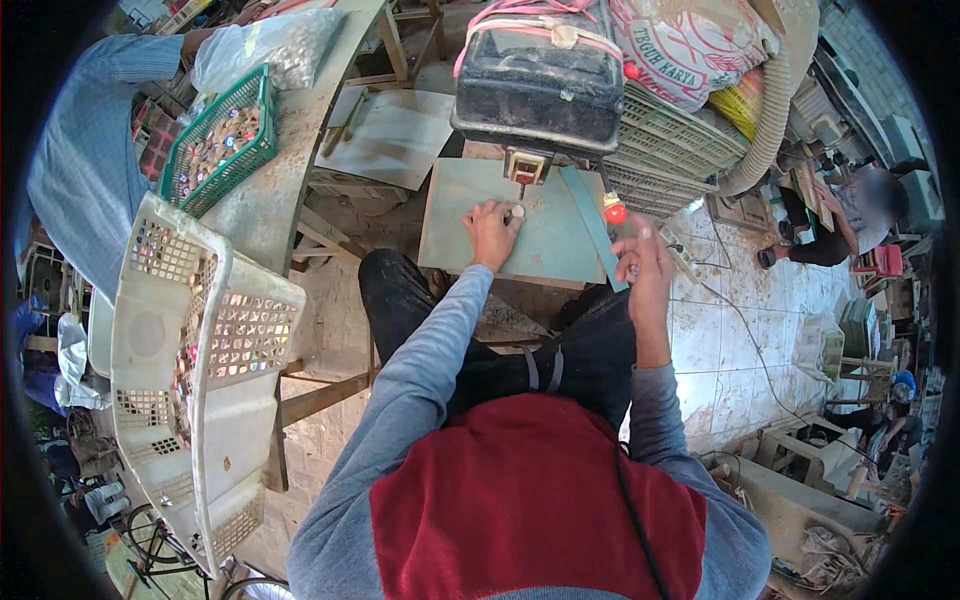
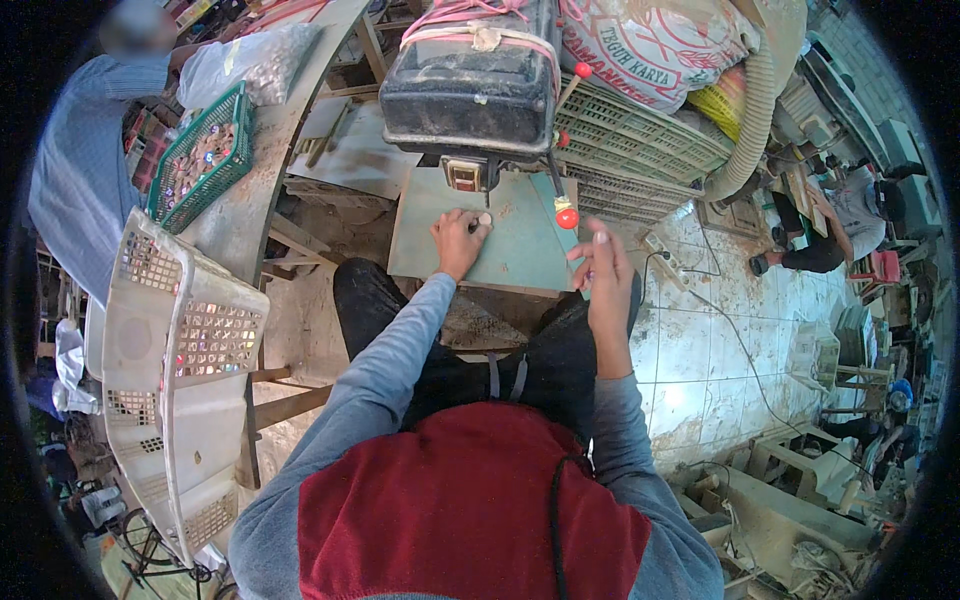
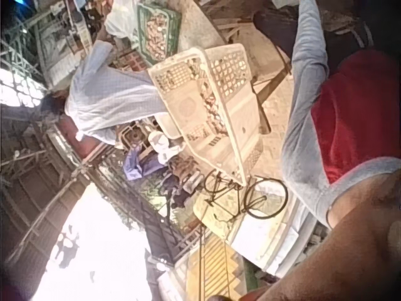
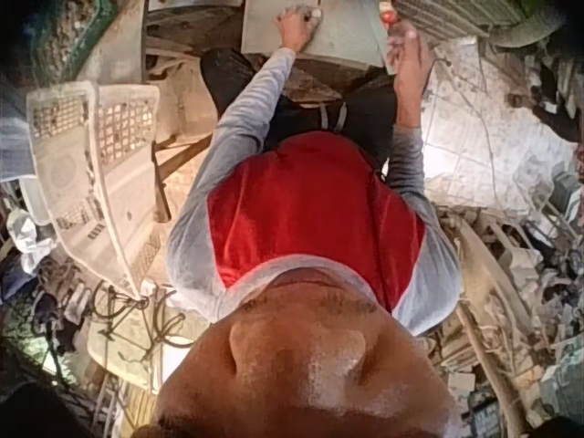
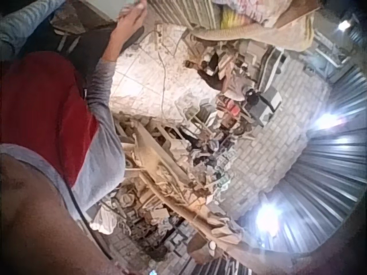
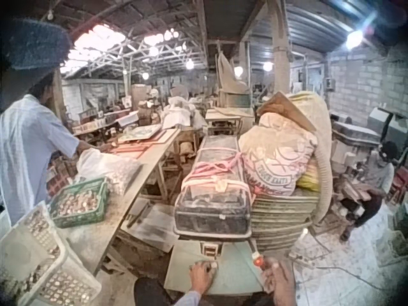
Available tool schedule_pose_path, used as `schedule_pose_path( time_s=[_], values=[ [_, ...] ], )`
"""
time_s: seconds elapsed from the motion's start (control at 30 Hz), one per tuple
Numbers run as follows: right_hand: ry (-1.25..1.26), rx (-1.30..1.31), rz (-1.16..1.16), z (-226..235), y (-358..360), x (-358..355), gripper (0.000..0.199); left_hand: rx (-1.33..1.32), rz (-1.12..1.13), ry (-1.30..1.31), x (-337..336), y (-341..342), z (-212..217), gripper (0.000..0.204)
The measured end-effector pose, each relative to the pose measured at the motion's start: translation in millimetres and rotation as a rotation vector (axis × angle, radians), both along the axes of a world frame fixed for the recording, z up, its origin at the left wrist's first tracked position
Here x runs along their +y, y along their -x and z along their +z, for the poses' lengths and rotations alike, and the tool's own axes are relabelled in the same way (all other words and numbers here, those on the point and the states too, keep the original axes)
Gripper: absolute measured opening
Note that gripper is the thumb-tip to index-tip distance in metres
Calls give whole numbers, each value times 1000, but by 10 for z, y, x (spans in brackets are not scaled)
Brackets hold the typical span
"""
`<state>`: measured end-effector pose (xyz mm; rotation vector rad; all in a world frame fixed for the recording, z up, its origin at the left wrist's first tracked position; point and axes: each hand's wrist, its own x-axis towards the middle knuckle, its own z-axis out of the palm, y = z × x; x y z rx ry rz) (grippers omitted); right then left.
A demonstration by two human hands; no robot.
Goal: Sorting and attaching small plastic or wooden components using a press or jig in a workshop environment.
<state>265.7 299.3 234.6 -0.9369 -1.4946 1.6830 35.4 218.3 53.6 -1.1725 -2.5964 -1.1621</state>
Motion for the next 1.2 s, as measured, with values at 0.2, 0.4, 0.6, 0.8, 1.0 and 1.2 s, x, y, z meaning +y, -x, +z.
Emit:
schedule_pose_path(
  time_s=[0.2, 0.4, 0.6, 0.8, 1.0, 1.2],
  values=[
    [-429, -228, 79, 265, 235, 170, 35, -27, 44, -20, 157, 55, 17, 26],
    [-421, -395, 243, 113, 274, 280, 36, -29, 65, -11, 143, 31, 44, 24],
    [-430, -503, 179, -346, 516, 519, 36, -63, 56, 22, 136, 46, 56, 33],
    [-517, -544, 126, -648, 740, 877, 43, -56, 48, 28, 123, 49, 89, 32],
    [-519, -577, 133, -708, 805, 1036, 45, -63, 44, 28, 120, 45, 107, 30],
    [-728, -523, 98, -694, 922, 1151, 38, -38, 37, 17, 119, 62, 77, 29]
  ],
)
